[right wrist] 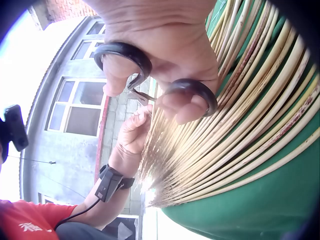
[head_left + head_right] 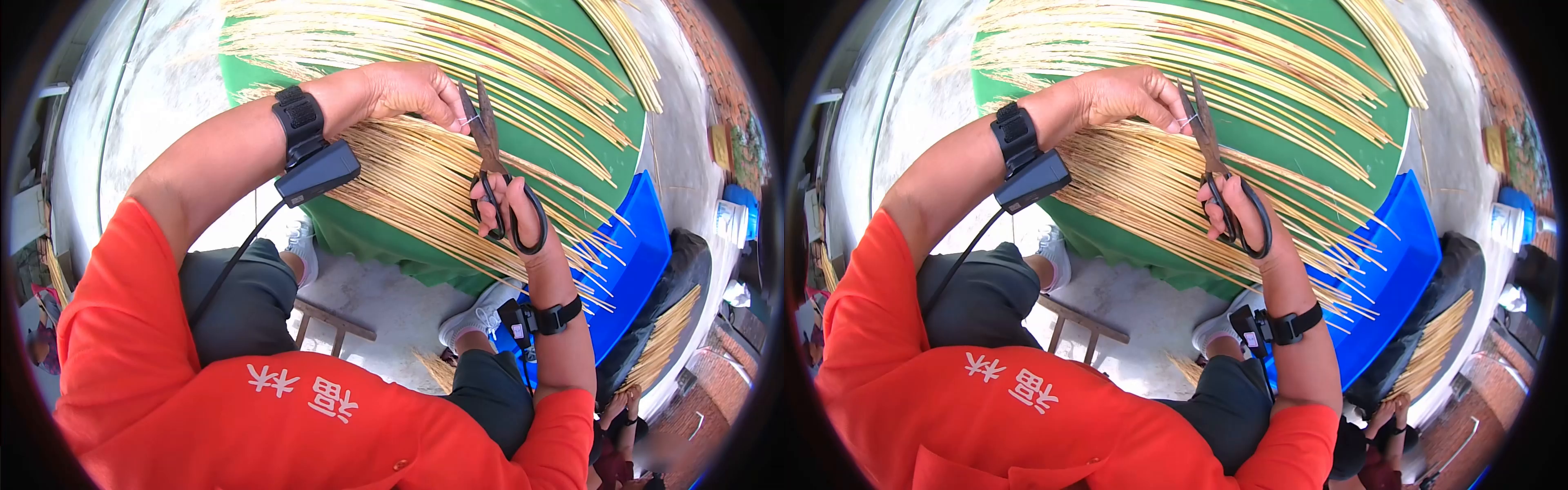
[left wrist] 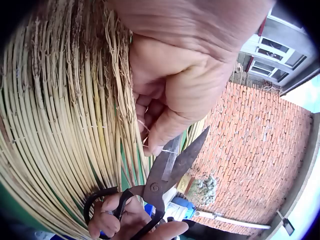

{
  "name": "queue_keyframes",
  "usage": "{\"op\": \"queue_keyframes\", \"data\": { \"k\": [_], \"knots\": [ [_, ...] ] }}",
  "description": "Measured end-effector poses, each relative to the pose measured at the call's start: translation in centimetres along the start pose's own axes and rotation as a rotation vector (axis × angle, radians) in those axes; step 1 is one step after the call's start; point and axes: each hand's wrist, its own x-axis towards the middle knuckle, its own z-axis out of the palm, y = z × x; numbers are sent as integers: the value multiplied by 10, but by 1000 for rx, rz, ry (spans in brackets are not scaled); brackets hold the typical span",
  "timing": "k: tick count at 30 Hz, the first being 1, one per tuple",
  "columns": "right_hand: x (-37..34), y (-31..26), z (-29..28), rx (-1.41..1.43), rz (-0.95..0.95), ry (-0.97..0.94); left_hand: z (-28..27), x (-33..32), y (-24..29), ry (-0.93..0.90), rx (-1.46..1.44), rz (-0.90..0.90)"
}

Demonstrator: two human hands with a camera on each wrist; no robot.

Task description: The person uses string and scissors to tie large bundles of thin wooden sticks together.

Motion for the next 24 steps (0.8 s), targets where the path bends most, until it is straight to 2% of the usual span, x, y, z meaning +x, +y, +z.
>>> {"op": "queue_keyframes", "data": {
  "k": [3, 5, 8, 11, 12, 16, 18, 21, 23, 24],
  "knots": [
    [3, 3, 4, 73, 31, -10, 4, 3, -4, 59, 32, 17],
    [2, 2, 9, 104, 57, 12, 6, 5, -6, 125, 27, -54],
    [3, 1, 15, -169, 39, 64, 11, 4, -2, 175, 143, -109],
    [2, 0, 19, -322, 57, 115, 11, 9, -7, 203, 145, -121],
    [5, 2, 18, -426, -29, 123, 11, 9, -9, 204, 144, -121],
    [-2, -9, 20, -356, 59, 117, 18, 5, -8, 218, 180, -14],
    [-4, -13, 18, -295, 150, 20, 20, 4, -7, 212, 227, 37],
    [-7, -5, 13, -175, 60, 18, 14, 9, -13, 276, 161, -53],
    [-22, -17, -1, -219, 93, 2, 9, 8, -11, 257, 208, -58],
    [-34, -27, -8, -346, 119, -25, 9, 8, -10, 310, 129, -16]
  ]
}}
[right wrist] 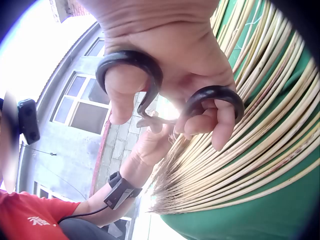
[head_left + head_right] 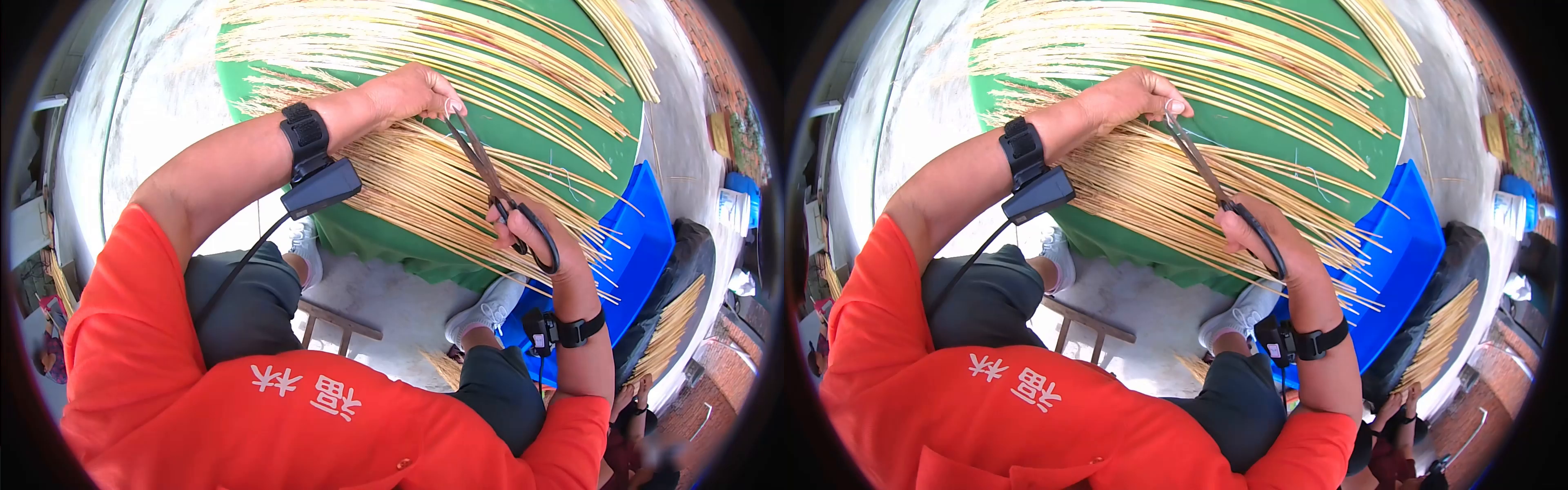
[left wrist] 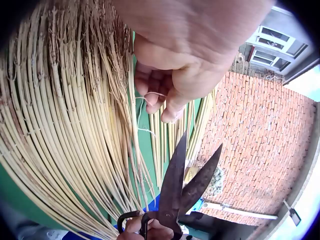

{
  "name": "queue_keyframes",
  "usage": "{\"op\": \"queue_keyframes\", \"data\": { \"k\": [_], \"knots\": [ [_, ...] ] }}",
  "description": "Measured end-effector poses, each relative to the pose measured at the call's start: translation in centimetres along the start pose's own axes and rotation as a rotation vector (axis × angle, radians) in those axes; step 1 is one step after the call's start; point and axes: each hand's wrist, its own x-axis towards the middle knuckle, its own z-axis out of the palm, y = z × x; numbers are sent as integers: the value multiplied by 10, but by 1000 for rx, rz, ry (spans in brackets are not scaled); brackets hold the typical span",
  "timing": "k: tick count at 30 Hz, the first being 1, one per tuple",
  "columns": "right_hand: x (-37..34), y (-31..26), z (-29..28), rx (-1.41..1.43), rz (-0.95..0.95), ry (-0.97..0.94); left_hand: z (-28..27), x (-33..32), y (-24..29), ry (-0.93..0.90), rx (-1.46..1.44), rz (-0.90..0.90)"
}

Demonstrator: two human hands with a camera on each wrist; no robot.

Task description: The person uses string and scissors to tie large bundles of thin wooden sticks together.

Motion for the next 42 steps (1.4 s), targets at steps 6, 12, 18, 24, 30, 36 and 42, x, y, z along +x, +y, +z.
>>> {"op": "queue_keyframes", "data": {
  "k": [6, 12, 18, 24, 30, 36, 42],
  "knots": [
    [-121, 43, -53, -54, 99, 190, -9, -12, 20, 89, -166, 242],
    [-278, 158, 4, -34, 167, 1198, -47, -10, 36, 15, -173, 375],
    [-339, 288, 154, 602, 494, 1833, -62, 7, 53, -65, -52, 310],
    [-320, 447, 194, 265, 1154, 1415, -32, -11, 109, -99, 170, 262],
    [-136, 320, 91, 275, 836, 1198, 14, -78, 149, -61, -41, 206],
    [-91, 210, 64, 353, 399, 1161, 53, -139, 142, -104, -339, 118],
    [-325, 345, 76, 480, 239, 1295, 82, -171, 123, -82, -587, 134]
  ]
}}
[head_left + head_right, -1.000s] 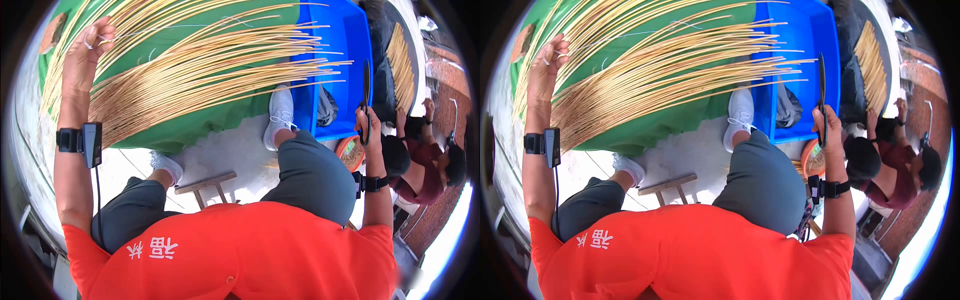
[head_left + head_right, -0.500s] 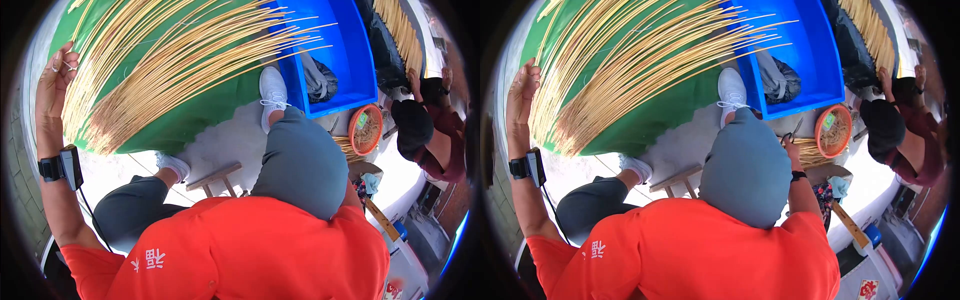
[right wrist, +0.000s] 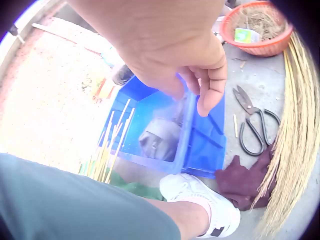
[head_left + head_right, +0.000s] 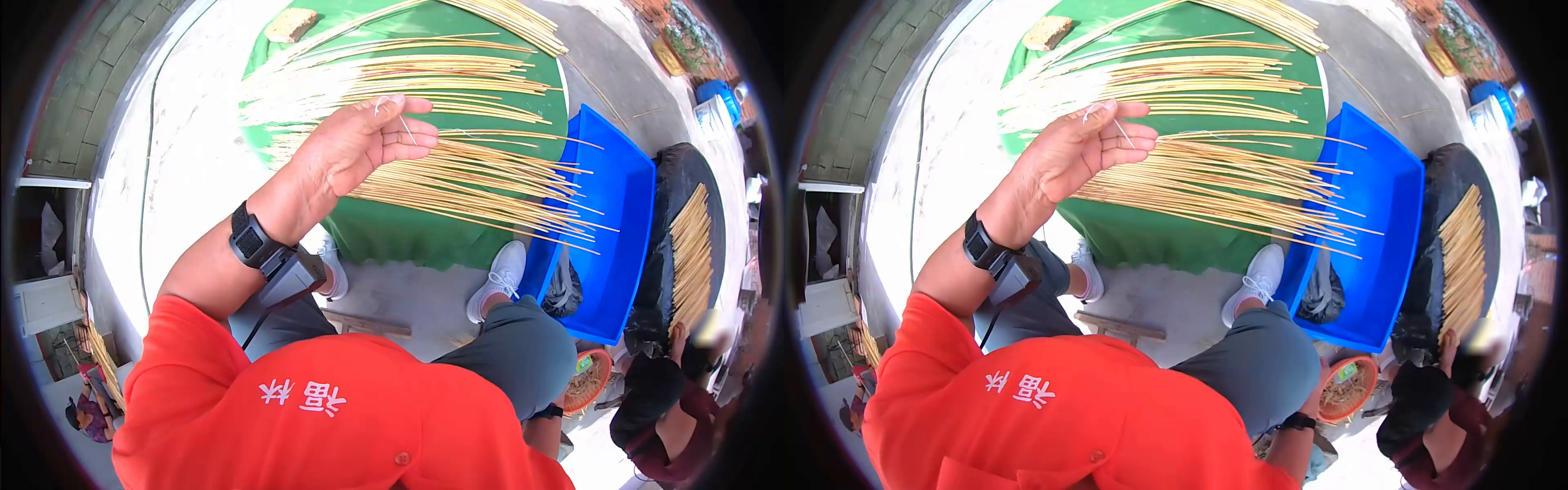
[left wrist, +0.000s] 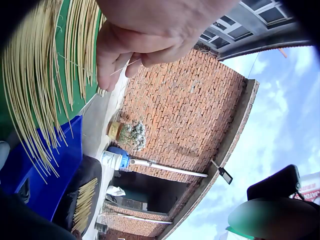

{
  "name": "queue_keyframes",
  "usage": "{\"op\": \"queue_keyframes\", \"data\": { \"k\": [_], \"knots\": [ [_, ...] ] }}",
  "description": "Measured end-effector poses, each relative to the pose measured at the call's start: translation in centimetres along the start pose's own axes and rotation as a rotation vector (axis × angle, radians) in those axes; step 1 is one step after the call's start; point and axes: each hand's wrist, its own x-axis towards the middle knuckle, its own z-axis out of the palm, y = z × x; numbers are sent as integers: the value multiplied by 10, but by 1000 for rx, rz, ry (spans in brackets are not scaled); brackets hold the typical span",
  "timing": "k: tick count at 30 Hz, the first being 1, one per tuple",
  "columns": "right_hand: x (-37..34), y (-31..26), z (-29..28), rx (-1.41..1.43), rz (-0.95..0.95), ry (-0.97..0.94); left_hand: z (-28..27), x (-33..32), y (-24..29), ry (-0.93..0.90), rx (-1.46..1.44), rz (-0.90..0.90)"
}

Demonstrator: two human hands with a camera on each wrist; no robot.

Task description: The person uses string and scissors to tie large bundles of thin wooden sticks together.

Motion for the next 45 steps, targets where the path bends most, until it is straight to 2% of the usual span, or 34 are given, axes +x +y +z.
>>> {"op": "queue_keyframes", "data": {
  "k": [2, 3, 4, 8, 9, 11, 13, 15, 19, 25, 27, 28, 29, 31, 35, 38, 41, 45],
  "knots": [
    [-4, 2, -24, 72, -7, 48, 5, -4, -4, -9, -39, -10],
    [-30, -78, -19, -77, -45, 33, 9, -8, -5, -3, -58, -33],
    [-47, -131, -15, -106, -140, 27, 14, -12, -3, -4, -67, -36],
    [-138, -299, 43, -167, -529, -145, 15, -18, -10, 24, -71, 51],
    [-159, -325, 62, -180, -609, -204, 12, -19, -13, 9, -77, 56],
    [-189, -358, 103, -178, -701, -332, 2, -17, -20, 157, -20, 121],
    [-200, -375, 147, -237, -736, -471, -10, -14, -27, 207, 23, 104],
    [-186, -379, 193, -308, -711, -591, -18, -11, -24, 261, 71, 95],
    [-120, -360, 275, -400, -492, -673, -19, -11, -20, 261, 57, 96],
    [-36, -306, 363, -541, -434, -524, -32, -14, -6, 338, -17, 113],
    [-22, -293, 387, -503, -535, -467, -37, -17, -5, 384, -34, 95],
    [-12, -288, 403, -666, -696, -370, -41, -17, -6, 395, -34, 101],
    [-1, -283, 412, -670, -692, -378, -43, -19, -6, 407, -35, 105],
    [1, -282, 432, -740, -865, -317, -44, -22, -8, 434, -53, 84],
    [4, -291, 466, -872, -939, -282, -43, -23, -13, 451, -60, 31],
    [-9, -306, 484, -1115, -697, -142, -43, -24, -16, 433, -68, 45],
    [-20, -316, 486, -1197, -618, -185, -40, -26, -16, 454, -91, 25],
    [4, -310, 500, -1268, -533, -288, -39, -27, -16, 466, -86, 26]
  ]
}}
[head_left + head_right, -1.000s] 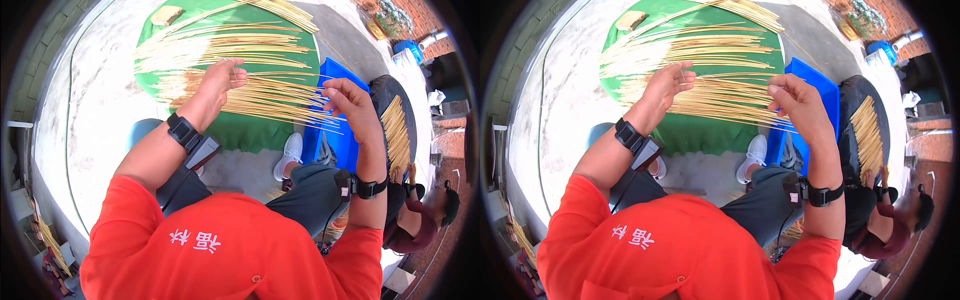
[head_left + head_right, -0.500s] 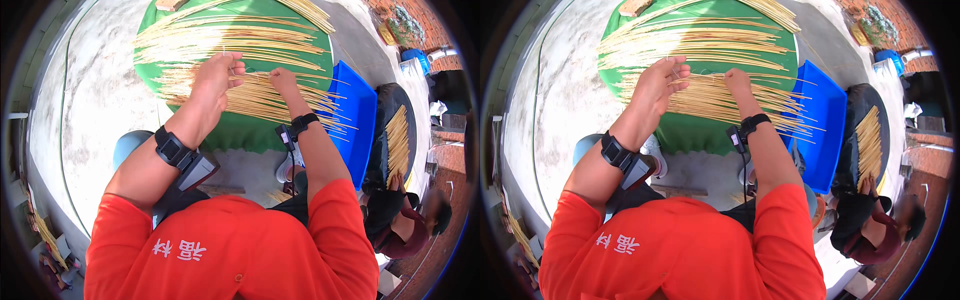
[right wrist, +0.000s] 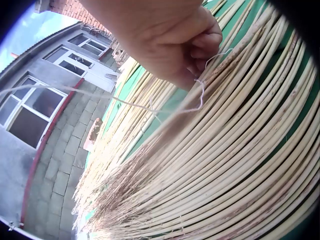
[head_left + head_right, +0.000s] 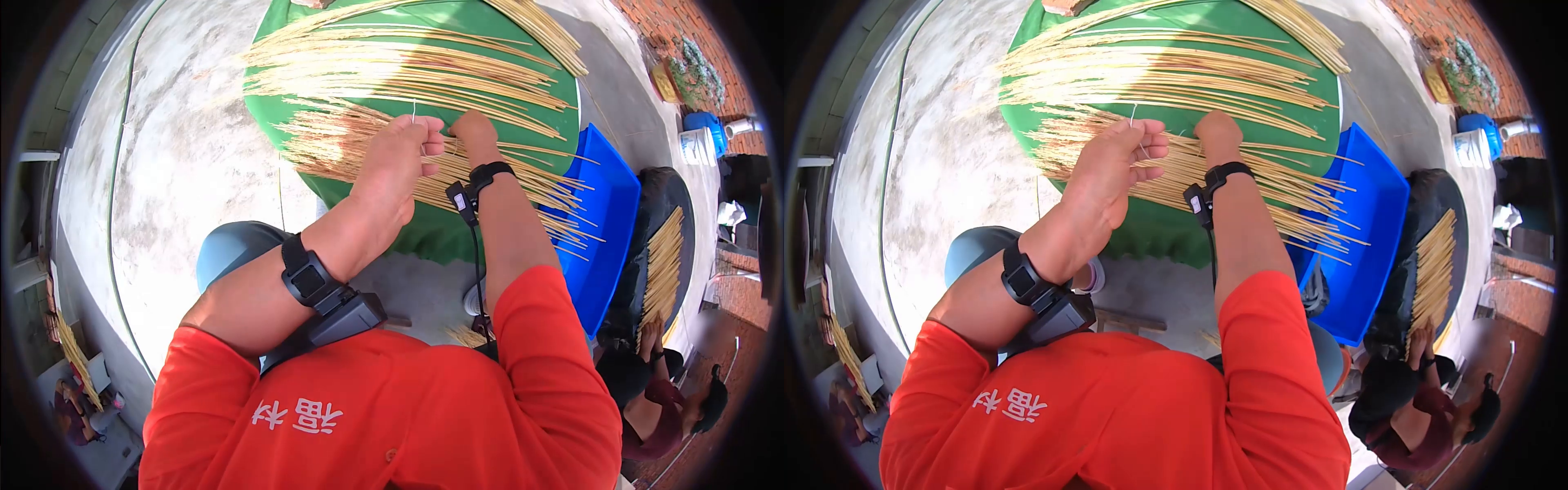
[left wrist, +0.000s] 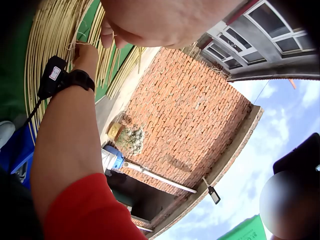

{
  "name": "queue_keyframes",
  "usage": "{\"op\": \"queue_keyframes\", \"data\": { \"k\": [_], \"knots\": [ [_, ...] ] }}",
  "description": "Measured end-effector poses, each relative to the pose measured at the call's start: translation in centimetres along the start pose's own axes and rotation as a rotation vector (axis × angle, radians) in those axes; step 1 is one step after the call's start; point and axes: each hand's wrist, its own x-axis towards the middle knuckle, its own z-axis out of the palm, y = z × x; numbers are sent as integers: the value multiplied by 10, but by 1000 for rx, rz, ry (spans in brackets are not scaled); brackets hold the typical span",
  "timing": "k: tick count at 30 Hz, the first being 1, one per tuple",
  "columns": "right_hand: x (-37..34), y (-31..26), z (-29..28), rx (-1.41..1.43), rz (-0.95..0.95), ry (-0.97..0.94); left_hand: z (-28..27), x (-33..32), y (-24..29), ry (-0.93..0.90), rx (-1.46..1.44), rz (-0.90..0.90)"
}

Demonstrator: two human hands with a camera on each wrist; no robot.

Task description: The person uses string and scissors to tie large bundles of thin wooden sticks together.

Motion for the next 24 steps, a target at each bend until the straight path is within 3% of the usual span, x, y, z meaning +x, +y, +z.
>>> {"op": "queue_keyframes", "data": {
  "k": [3, 11, 12, 14, 18, 20, 24],
  "knots": [
    [11, 3, 3, -12, 43, 17, -1, 1, 1, -1, 3, 1],
    [-11, 50, -27, 1056, 119, -128, 5, -1, 4, -50, 81, 83],
    [-24, 52, -36, 1054, 118, -111, 6, -1, 5, -64, 75, 90],
    [-62, 52, -57, 1265, -148, 30, 6, -3, 6, -136, 217, 90],
    [-129, 59, -100, 1195, -318, 177, 17, -23, 17, -192, 242, -37],
    [-163, 64, -116, 1213, -343, 206, 18, 2, -4, -39, 362, 138],
    [-225, 82, -128, 1176, -372, 249, 32, -3, -6, 56, 366, 245]
  ]
}}
